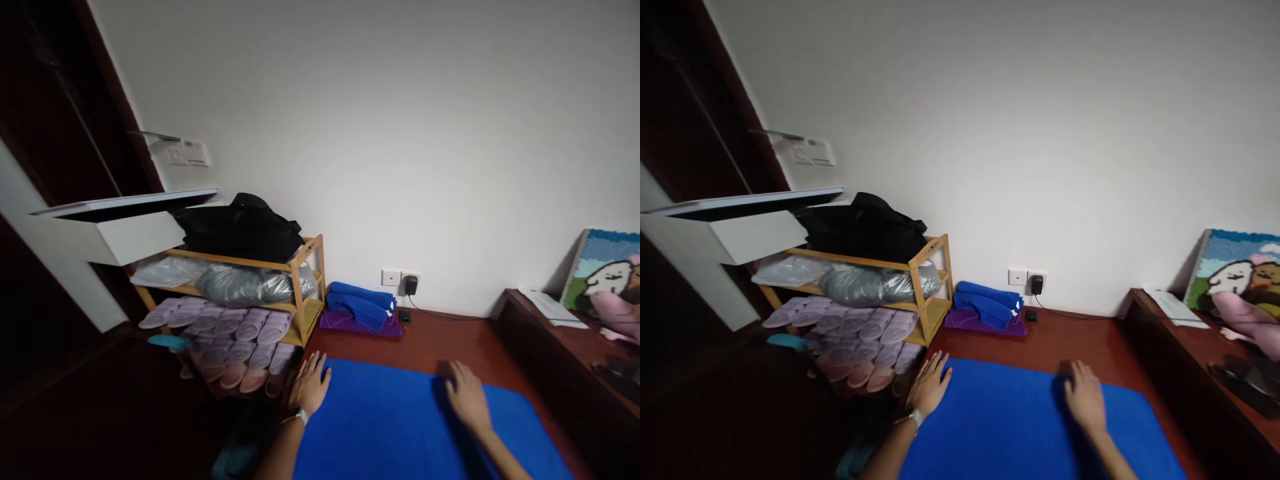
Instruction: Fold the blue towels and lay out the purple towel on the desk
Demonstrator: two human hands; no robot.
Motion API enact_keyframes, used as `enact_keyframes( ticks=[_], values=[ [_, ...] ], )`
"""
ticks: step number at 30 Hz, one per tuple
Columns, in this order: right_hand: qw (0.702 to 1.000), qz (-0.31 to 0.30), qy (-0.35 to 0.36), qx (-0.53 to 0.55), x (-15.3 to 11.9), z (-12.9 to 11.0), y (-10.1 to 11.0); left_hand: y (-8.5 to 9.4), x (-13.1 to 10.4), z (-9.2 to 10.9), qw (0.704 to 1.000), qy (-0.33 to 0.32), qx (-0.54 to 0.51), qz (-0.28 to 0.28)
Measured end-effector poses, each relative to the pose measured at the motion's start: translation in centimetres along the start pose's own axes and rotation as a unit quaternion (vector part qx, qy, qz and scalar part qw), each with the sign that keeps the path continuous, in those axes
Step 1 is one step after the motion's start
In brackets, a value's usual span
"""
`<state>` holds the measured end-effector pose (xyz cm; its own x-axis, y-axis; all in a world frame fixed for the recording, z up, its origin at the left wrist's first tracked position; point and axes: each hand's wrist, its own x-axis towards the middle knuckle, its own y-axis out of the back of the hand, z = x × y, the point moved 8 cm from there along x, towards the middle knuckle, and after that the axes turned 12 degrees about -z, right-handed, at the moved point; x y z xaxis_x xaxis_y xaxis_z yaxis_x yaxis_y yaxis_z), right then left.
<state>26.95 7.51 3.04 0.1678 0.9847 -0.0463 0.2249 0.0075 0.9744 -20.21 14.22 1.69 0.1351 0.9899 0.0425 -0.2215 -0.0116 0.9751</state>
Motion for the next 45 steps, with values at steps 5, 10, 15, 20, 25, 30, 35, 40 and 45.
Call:
enact_keyframes(
  ticks=[5, 10, 15, 20, 25, 30, 35, 40, 45],
  values=[
    [0.969, -0.083, 0.223, 0.069, -2.0, -23.6, -2.4, -0.5, 0.3, -0.5, 1.0, 0.001, -0.003, 0.014],
    [0.957, -0.153, 0.228, 0.094, -2.8, -28.7, -6.1, -0.9, 0.7, -1.0, 1.0, -0.001, 0.0, 0.024],
    [0.986, -0.11, 0.107, 0.057, -1.3, -12.8, -5.5, -0.7, 0.8, -0.8, 1.0, -0.005, -0.007, 0.027],
    [0.993, -0.072, -0.093, -0.013, -1.4, 10.7, -3.7, -0.7, 1.2, -0.8, 1.0, -0.002, 0.0, 0.026],
    [0.987, -0.061, -0.149, -0.025, -2.0, 20.8, -3.7, -1.0, 1.6, -1.2, 1.0, -0.004, 0.011, 0.026],
    [0.985, -0.07, -0.15, -0.044, -1.9, 20.4, -3.6, -1.2, 2.0, -1.5, 1.0, -0.004, -0.006, 0.02],
    [0.986, -0.067, -0.152, -0.023, -2.4, 19.1, -2.4, 0.4, 2.4, -1.8, 0.999, -0.006, -0.037, -0.023],
    [0.996, 0.025, -0.088, 0.019, -5.4, 12.7, -1.2, 3.3, -0.8, -2.5, 0.997, -0.013, -0.069, 0.013],
    [0.994, 0.019, 0.042, 0.095, -11.0, -1.2, -1.5, 1.7, -9.2, -1.2, 0.995, -0.084, -0.044, -0.026]
  ],
)
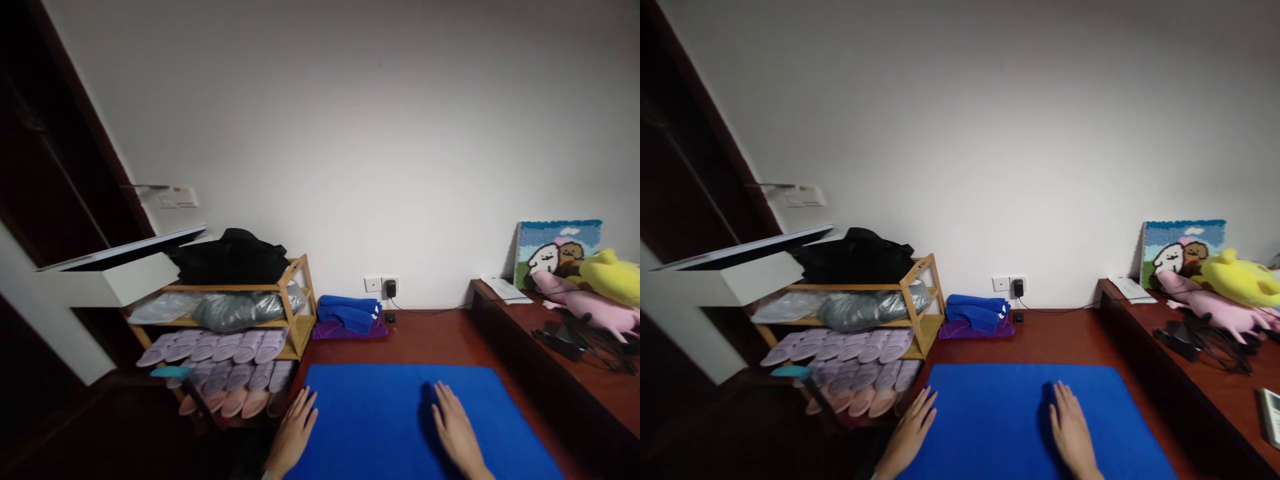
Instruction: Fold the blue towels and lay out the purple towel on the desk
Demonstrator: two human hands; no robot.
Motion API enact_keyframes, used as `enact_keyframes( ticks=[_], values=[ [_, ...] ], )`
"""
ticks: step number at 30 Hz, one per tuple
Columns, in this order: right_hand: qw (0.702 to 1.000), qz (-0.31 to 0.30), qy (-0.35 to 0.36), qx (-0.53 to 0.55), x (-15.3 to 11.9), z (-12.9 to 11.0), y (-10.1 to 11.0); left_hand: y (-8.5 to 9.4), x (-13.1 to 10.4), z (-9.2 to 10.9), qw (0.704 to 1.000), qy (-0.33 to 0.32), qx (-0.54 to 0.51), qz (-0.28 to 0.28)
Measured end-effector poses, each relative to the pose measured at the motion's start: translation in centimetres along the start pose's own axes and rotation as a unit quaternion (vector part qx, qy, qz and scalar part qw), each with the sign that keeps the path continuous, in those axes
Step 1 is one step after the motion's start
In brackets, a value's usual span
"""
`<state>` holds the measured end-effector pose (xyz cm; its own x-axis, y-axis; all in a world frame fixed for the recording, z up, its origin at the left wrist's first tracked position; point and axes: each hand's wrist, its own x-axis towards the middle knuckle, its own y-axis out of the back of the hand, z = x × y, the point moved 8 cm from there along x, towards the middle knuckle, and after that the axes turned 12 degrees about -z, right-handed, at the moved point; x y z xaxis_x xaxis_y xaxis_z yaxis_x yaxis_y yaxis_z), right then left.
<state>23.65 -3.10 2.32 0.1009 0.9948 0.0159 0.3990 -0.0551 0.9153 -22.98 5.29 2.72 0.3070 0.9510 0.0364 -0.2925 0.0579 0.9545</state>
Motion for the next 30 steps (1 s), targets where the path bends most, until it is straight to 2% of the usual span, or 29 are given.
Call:
enact_keyframes(
  ticks=[4, 7, 9, 10, 12, 14, 15, 17, 19, 23, 25, 27, 28, 30],
  values=[
    [0.991, -0.083, 0.099, 0.046, -2.8, -13.4, -3.7, -1.4, -5.1, 1.8, 0.998, -0.033, 0.036, -0.03],
    [0.976, -0.141, 0.157, 0.055, -3.7, -21.7, -6.9, -1.1, -6.4, 2.4, 0.998, -0.035, 0.05, -0.029],
    [0.968, -0.165, 0.177, 0.061, -3.7, -25.0, -8.7, -0.9, -6.4, 2.7, 0.997, -0.041, 0.055, -0.031],
    [0.967, -0.173, 0.178, 0.062, -3.6, -25.9, -9.4, -0.9, -6.3, 2.8, 0.997, -0.046, 0.056, -0.032],
    [0.969, -0.179, 0.162, 0.054, -3.2, -25.6, -10.1, -0.9, -6.1, 2.9, 0.997, -0.051, 0.058, -0.031],
    [0.976, -0.173, 0.126, 0.032, -2.9, -22.9, -9.8, -1.0, -6.0, 2.9, 0.997, -0.051, 0.059, -0.027],
    [0.981, -0.165, 0.104, 0.018, -2.9, -20.7, -9.3, -1.0, -5.9, 2.9, 0.997, -0.049, 0.06, -0.027],
    [0.989, -0.14, 0.051, -0.013, -2.9, -14.7, -7.8, -1.1, -5.9, 2.8, 0.997, -0.047, 0.061, -0.025],
    [0.993, -0.109, -0.012, -0.046, -3.4, -6.8, -5.9, -1.2, -5.8, 2.7, 0.997, -0.047, 0.062, -0.021],
    [0.986, -0.05, -0.126, -0.093, -5.9, 10.4, -2.0, -1.4, -5.5, 2.5, 0.996, -0.05, 0.069, -0.02],
    [0.982, -0.048, -0.153, -0.103, -7.4, 17.3, -0.9, -1.5, -5.3, 2.4, 0.996, -0.049, 0.075, -0.025],
    [0.98, -0.049, -0.163, -0.106, -8.5, 21.8, -0.3, -1.4, -5.2, 2.3, 0.995, -0.046, 0.08, -0.027],
    [0.98, -0.045, -0.166, -0.104, -8.9, 23.1, -0.1, -1.4, -5.2, 2.3, 0.995, -0.045, 0.081, -0.026],
    [0.981, -0.033, -0.167, -0.098, -9.3, 24.3, 0.1, -1.3, -5.1, 2.5, 0.995, -0.045, 0.085, -0.022]
  ],
)
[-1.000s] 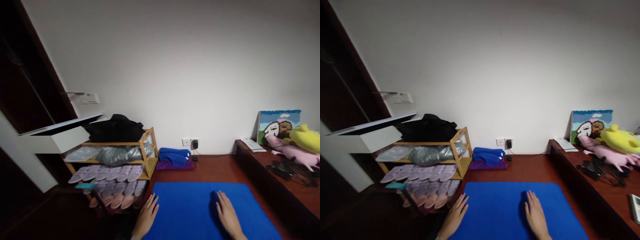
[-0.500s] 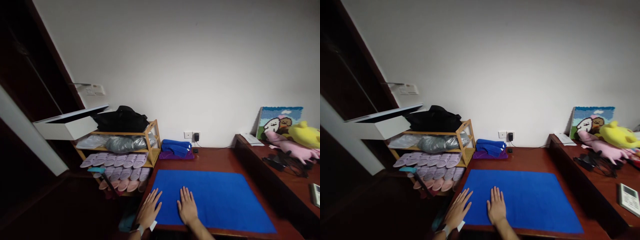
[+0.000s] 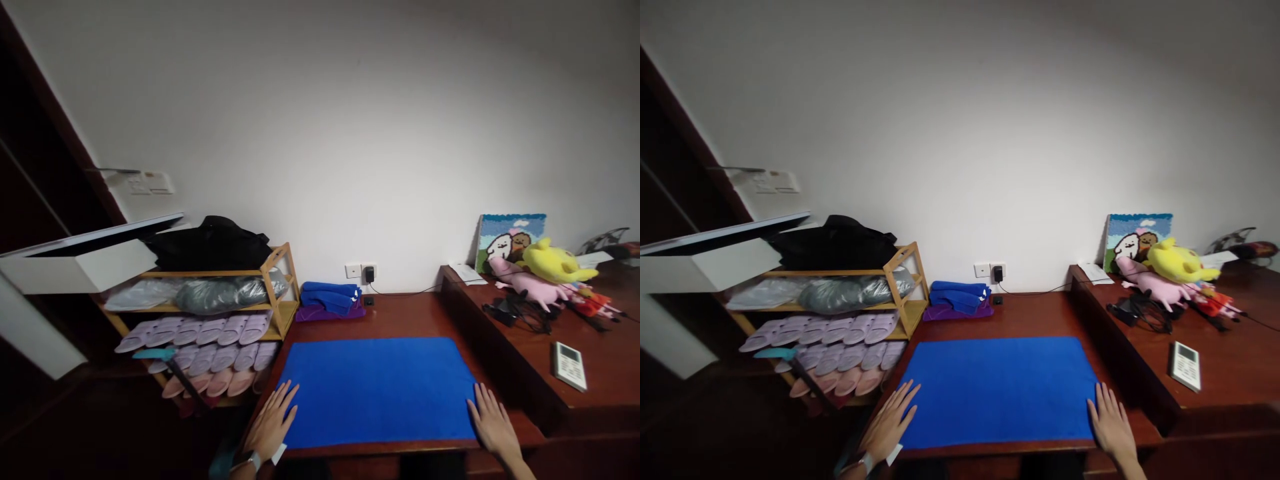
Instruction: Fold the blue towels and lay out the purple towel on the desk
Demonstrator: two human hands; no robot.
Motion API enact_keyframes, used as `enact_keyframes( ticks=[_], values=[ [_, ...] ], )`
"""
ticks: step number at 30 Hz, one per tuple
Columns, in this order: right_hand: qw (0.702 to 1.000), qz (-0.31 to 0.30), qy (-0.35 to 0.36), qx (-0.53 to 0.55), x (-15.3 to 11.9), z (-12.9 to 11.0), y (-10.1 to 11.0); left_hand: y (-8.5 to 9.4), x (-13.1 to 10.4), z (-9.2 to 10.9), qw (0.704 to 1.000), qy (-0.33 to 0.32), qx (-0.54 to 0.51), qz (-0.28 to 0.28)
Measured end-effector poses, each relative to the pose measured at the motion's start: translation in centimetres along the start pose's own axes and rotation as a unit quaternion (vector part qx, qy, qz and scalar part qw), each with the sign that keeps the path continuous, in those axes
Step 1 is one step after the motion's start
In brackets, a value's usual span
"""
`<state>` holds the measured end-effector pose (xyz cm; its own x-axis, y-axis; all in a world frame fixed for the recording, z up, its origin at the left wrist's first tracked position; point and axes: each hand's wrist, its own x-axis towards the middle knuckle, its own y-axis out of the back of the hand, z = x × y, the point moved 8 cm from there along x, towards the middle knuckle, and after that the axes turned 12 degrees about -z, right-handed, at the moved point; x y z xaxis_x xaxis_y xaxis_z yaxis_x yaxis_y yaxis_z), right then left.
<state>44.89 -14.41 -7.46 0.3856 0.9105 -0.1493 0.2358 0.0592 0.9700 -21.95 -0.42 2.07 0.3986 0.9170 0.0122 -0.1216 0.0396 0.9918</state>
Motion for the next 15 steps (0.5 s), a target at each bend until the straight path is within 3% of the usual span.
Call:
enact_keyframes(
  ticks=[4, 10, 15],
  values=[
    [1.0, 0.013, 0.014, 0.002, 0.0, -0.7, 0.1, 0.0, 0.1, 0.1, 1.0, 0.007, 0.017, -0.013],
    [1.0, 0.004, 0.014, -0.024, 0.1, -0.9, 0.1, -0.6, -0.5, -0.7, 0.997, 0.024, 0.016, -0.076],
    [0.999, 0.01, 0.02, -0.031, -0.1, -1.1, 0.4, -0.7, -1.1, -1.0, 0.999, 0.005, 0.009, -0.05]
  ],
)
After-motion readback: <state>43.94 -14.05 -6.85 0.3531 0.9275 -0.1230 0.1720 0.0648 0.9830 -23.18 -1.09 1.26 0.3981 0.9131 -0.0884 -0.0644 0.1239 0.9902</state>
